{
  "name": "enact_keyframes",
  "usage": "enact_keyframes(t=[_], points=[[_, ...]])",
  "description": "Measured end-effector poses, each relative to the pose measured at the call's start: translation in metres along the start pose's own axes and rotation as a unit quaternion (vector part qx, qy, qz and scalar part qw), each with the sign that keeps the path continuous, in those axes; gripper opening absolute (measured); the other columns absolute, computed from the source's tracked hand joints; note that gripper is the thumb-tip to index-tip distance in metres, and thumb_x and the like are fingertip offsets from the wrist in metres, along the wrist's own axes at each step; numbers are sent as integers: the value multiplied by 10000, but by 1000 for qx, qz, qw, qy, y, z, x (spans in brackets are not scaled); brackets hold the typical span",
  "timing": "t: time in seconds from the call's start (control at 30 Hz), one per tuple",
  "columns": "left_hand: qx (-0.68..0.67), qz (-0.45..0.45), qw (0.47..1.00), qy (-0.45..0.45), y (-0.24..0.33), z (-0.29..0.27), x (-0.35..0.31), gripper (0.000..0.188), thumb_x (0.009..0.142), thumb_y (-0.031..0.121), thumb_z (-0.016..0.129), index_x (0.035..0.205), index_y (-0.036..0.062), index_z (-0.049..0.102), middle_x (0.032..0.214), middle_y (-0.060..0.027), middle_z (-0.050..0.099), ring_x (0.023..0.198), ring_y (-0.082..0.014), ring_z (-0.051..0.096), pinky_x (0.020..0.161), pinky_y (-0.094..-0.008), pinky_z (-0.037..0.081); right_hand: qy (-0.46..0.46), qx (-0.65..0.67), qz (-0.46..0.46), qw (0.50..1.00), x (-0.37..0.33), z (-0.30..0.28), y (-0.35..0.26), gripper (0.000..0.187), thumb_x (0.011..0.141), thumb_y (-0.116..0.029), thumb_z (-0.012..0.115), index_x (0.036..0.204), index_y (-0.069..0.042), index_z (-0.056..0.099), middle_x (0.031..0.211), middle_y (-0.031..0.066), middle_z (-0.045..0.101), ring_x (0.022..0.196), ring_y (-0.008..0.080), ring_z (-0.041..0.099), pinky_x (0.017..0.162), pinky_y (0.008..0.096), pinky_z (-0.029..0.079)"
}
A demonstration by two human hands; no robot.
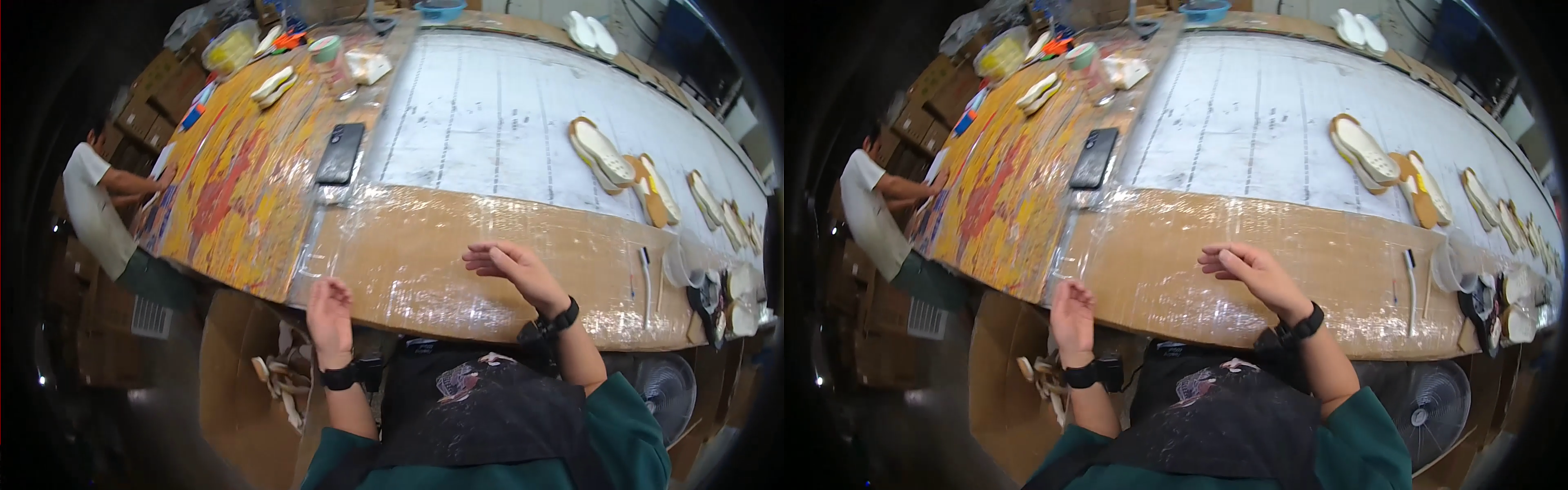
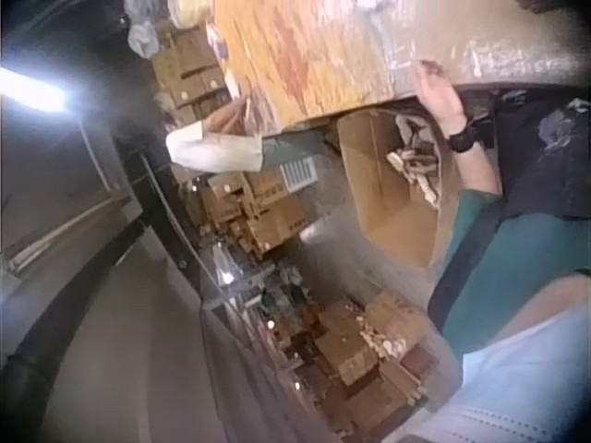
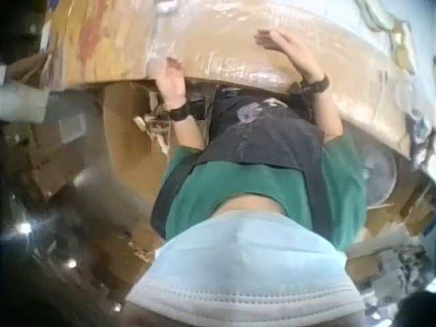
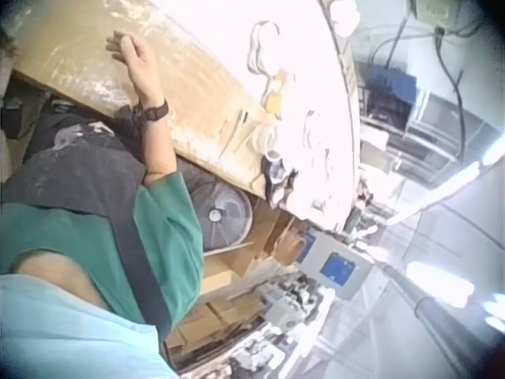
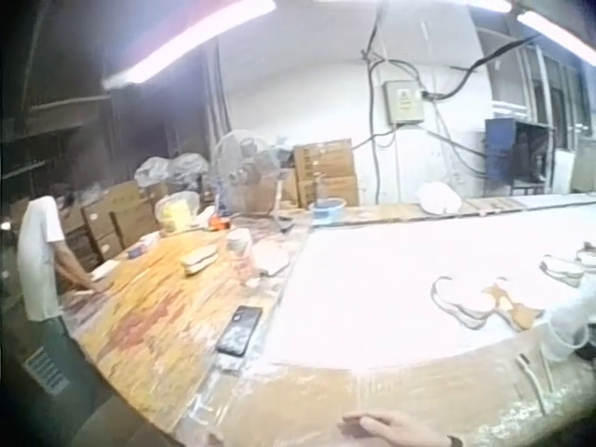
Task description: Inspecting and handling shoe soles at a manufacturing station.
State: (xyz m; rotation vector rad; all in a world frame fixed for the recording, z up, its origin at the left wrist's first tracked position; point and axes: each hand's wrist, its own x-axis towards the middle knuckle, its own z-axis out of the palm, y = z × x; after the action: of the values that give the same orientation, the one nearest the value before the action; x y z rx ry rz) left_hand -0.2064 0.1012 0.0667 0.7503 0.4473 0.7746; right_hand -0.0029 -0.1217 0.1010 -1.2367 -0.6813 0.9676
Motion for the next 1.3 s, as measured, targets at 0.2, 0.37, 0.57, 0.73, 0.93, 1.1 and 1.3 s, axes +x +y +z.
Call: enact_keyframes(t=[0.2, 0.37, 0.57, 0.73, 0.93, 1.1, 1.3], points=[[82, -52, 983, -153, -65, 79, 36, 159, 867, 148, 400, 738, 68, 446, 649, -39, 464, 608, -116, 441, 581, -234, 366, 194, 42, -9, 980, 29, -80, 10, 296, 891, -225, 450, 1075, -3, 519, 1004, 77, 586, 917, 143, 563, 783, 261, 443], [226, 14, 964, -140, -103, 123, 70, 195, 880, 175, 430, 731, 57, 471, 651, -29, 487, 592, -103, 462, 556, -223, 381, 364, -65, -93, 924, 46, -130, 37, 228, 863, -185, 475, 979, -18, 579, 897, 38, 609, 805, 102, 570, 680, 230, 451], [416, 38, 878, -234, -146, 86, 85, 138, 852, 133, 502, 872, 8, 557, 732, -51, 562, 670, -110, 539, 603, -233, 433, 396, -82, -118, 907, 45, -142, 55, 199, 841, -156, 493, 920, -9, 601, 833, 38, 615, 698, 101, 563, 623, 216, 451], [427, 56, 858, -282, -143, 86, 85, 132, 840, 100, 519, 902, 9, 591, 804, -46, 582, 715, -108, 551, 639, -224, 442, 370, -161, -101, 910, 42, -147, 53, 205, 832, -154, 503, 935, -4, 596, 819, 62, 632, 721, 116, 575, 645, 227, 451], [193, -22, 962, -191, -140, 79, 90, 115, 850, 58, 499, 930, 11, 567, 835, -42, 578, 733, -117, 551, 699, -232, 455, 366, -206, -97, 902, 38, -148, 53, 195, 845, -144, 497, 945, -8, 594, 832, 38, 620, 695, 82, 549, 634, 212, 452], [158, -28, 970, -185, -136, 79, 87, 116, 855, 54, 489, 940, 11, 555, 834, -46, 576, 749, -119, 552, 712, -246, 466, 373, -224, -93, 895, 34, -140, 46, 199, 822, -166, 523, 924, -15, 602, 846, 80, 637, 737, 137, 585, 663, 242, 455], [150, -30, 971, -183, -133, 83, 86, 116, 856, 54, 486, 939, 10, 555, 836, -53, 574, 753, -123, 553, 704, -245, 469, 377, -222, -100, 894, 32, -142, 47, 199, 818, -154, 522, 929, -8, 601, 833, 84, 637, 749, 133, 585, 676, 241, 455]])
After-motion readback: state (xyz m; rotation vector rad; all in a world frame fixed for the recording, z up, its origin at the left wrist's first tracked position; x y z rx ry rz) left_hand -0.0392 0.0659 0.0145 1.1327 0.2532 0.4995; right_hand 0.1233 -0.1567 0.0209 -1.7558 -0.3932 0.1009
